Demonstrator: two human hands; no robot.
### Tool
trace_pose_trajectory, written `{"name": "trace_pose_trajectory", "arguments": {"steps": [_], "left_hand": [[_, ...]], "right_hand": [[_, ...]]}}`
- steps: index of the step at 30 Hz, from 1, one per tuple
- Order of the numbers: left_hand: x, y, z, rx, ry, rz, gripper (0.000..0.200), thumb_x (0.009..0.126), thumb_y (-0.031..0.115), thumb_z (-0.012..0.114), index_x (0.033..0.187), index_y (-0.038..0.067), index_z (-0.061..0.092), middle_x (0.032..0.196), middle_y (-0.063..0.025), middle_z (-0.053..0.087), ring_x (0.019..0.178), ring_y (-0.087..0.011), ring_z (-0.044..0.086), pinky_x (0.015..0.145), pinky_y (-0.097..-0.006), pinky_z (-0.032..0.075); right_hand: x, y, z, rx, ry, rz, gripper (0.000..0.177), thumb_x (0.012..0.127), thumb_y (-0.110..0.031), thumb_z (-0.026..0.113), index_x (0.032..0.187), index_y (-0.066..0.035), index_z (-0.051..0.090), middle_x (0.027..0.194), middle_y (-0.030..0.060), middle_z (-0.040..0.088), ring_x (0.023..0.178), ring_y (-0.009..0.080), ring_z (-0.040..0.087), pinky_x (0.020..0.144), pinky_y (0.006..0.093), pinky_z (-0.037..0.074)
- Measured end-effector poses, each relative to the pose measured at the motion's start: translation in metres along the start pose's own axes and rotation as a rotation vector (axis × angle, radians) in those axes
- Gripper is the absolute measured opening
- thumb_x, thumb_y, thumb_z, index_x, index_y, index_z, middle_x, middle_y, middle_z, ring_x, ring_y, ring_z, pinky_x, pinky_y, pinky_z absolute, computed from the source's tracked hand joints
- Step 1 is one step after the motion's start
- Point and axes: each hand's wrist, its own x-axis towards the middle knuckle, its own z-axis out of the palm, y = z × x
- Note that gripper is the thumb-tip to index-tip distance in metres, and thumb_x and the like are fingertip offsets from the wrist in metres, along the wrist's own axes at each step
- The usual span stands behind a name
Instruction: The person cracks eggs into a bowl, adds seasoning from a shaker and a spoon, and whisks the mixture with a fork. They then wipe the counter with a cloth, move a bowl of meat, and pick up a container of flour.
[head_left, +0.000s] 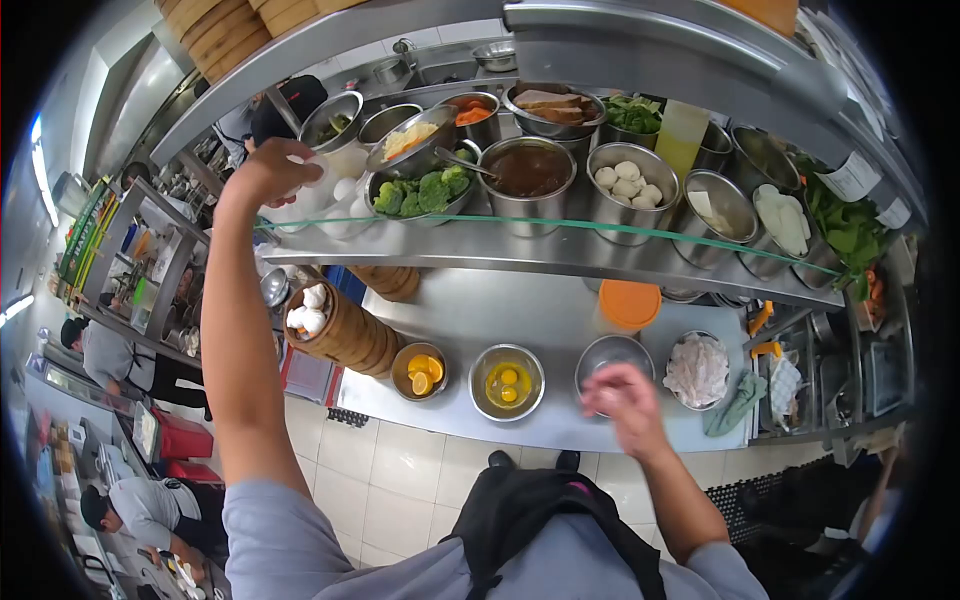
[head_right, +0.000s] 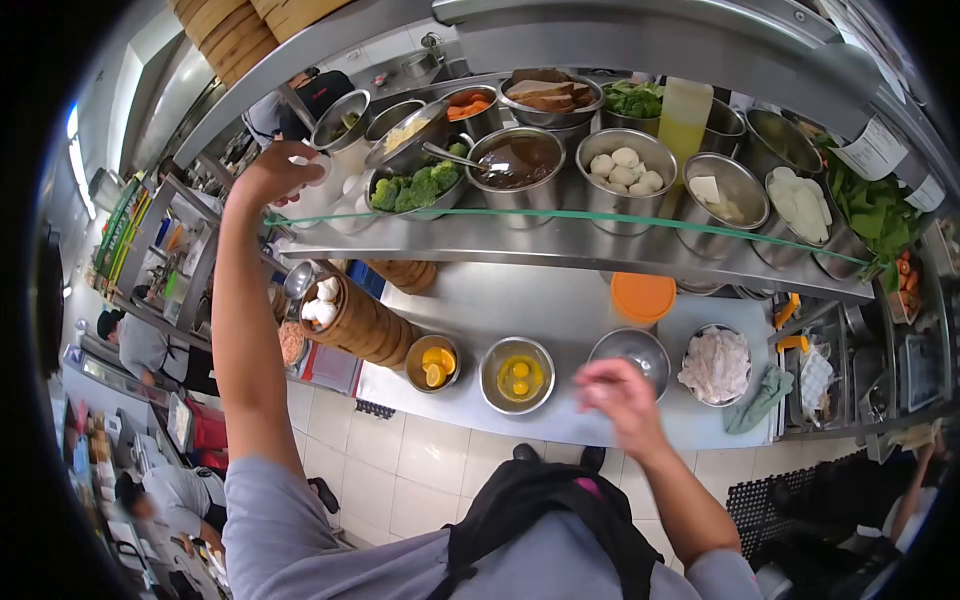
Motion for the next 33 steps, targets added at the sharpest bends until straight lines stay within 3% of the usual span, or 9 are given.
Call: {"name": "trace_pose_trajectory", "arguments": {"steps": [7, 10, 13, 15, 17, 25, 27, 31, 33], "left_hand": [[-0.176, 0.038, 0.099, -0.187, 0.005, 0.718, 0.046, 0.076, 0.017, 0.08, 0.119, 0.005, 0.07, 0.078, -0.0091, 0.068, 0.068, -0.0175, 0.065, 0.064, -0.0338, 0.053], [-0.213, 0.025, 0.152, -0.12, -0.103, 0.596, 0.043, 0.078, 0.019, 0.081, 0.117, 0.004, 0.07, 0.077, -0.0111, 0.067, 0.072, -0.0179, 0.066, 0.07, -0.0337, 0.053], [-0.227, -0.038, 0.21, -0.488, -0.032, 0.287, 0.032, 0.085, 0.021, 0.078, 0.11, 0.003, 0.069, 0.083, -0.009, 0.069, 0.082, -0.0188, 0.069, 0.075, -0.033, 0.054], [-0.246, -0.11, 0.277, -1.432, -0.061, -0.328, 0.019, 0.096, 0.018, 0.067, 0.106, 0.003, 0.064, 0.091, -0.0088, 0.068, 0.088, -0.0232, 0.07, 0.077, -0.0342, 0.058], [-0.285, -0.145, 0.331, -1.856, -0.123, -0.517, 0.017, 0.099, 0.011, 0.061, 0.114, 0.004, 0.056, 0.103, -0.0081, 0.064, 0.101, -0.0254, 0.068, 0.086, -0.0363, 0.06], [-0.366, -0.142, 0.496, -1.649, -0.103, -0.795, 0.03, 0.102, 0.013, 0.058, 0.126, 0.001, 0.048, 0.105, -0.0157, 0.067, 0.097, -0.0254, 0.07, 0.086, -0.0366, 0.061], [-0.36, -0.131, 0.506, -1.254, -0.039, -0.666, 0.037, 0.103, 0.024, 0.058, 0.13, 0.001, 0.046, 0.093, -0.0136, 0.069, 0.085, -0.0204, 0.071, 0.075, -0.0346, 0.06], [-0.354, -0.122, 0.522, -0.398, 0.21, -0.285, 0.045, 0.1, 0.034, 0.061, 0.132, 0.006, 0.046, 0.091, -0.0205, 0.07, 0.081, -0.0359, 0.071, 0.068, -0.0459, 0.054], [-0.351, -0.121, 0.525, -0.439, 0.203, -0.304, 0.046, 0.098, 0.034, 0.062, 0.132, 0.006, 0.048, 0.093, -0.0242, 0.069, 0.082, -0.0432, 0.068, 0.071, -0.051, 0.053]], "right_hand": [[0.092, 0.009, 0.153, 0.766, -0.108, 0.454, 0.045, 0.1, -0.036, 0.058, 0.132, -0.005, 0.049, 0.128, 0.0154, 0.058, 0.114, 0.0311, 0.063, 0.091, 0.0446, 0.056], [0.108, 0.053, 0.152, 0.867, -0.079, 0.544, 0.036, 0.098, -0.034, 0.061, 0.122, -0.007, 0.056, 0.12, 0.0132, 0.062, 0.105, 0.0276, 0.065, 0.088, 0.0404, 0.056], [0.114, 0.092, 0.115, 0.766, 0.161, 0.741, 0.019, 0.092, -0.025, 0.065, 0.083, -0.009, 0.062, 0.076, 0.006, 0.063, 0.069, 0.0207, 0.062, 0.06, 0.0329, 0.052], [0.111, 0.111, 0.077, 0.667, 0.167, 0.699, 0.015, 0.093, -0.023, 0.064, 0.086, -0.009, 0.061, 0.079, 0.0048, 0.062, 0.069, 0.0189, 0.06, 0.053, 0.0289, 0.045], [0.107, 0.121, 0.047, 0.58, 0.298, 0.755, 0.014, 0.092, -0.023, 0.063, 0.087, -0.01, 0.061, 0.078, 0.0041, 0.061, 0.067, 0.018, 0.059, 0.052, 0.0287, 0.043], [0.086, 0.137, 0.021, 0.389, 0.377, 0.841, 0.015, 0.093, -0.024, 0.062, 0.09, -0.01, 0.06, 0.078, 0.0032, 0.061, 0.068, 0.0189, 0.06, 0.055, 0.0306, 0.046], [0.083, 0.139, 0.029, 0.334, 0.298, 0.856, 0.015, 0.094, -0.025, 0.062, 0.09, -0.011, 0.06, 0.079, 0.0024, 0.061, 0.069, 0.0185, 0.06, 0.058, 0.03, 0.047], [0.081, 0.144, 0.048, 0.267, 0.269, 0.867, 0.015, 0.095, -0.025, 0.061, 0.09, -0.011, 0.06, 0.081, 0.0024, 0.061, 0.07, 0.0184, 0.06, 0.058, 0.0305, 0.048], [0.082, 0.144, 0.053, 0.256, 0.241, 0.86, 0.016, 0.096, -0.026, 0.061, 0.091, -0.011, 0.06, 0.082, 0.0023, 0.061, 0.071, 0.0185, 0.061, 0.058, 0.0311, 0.049]]}}
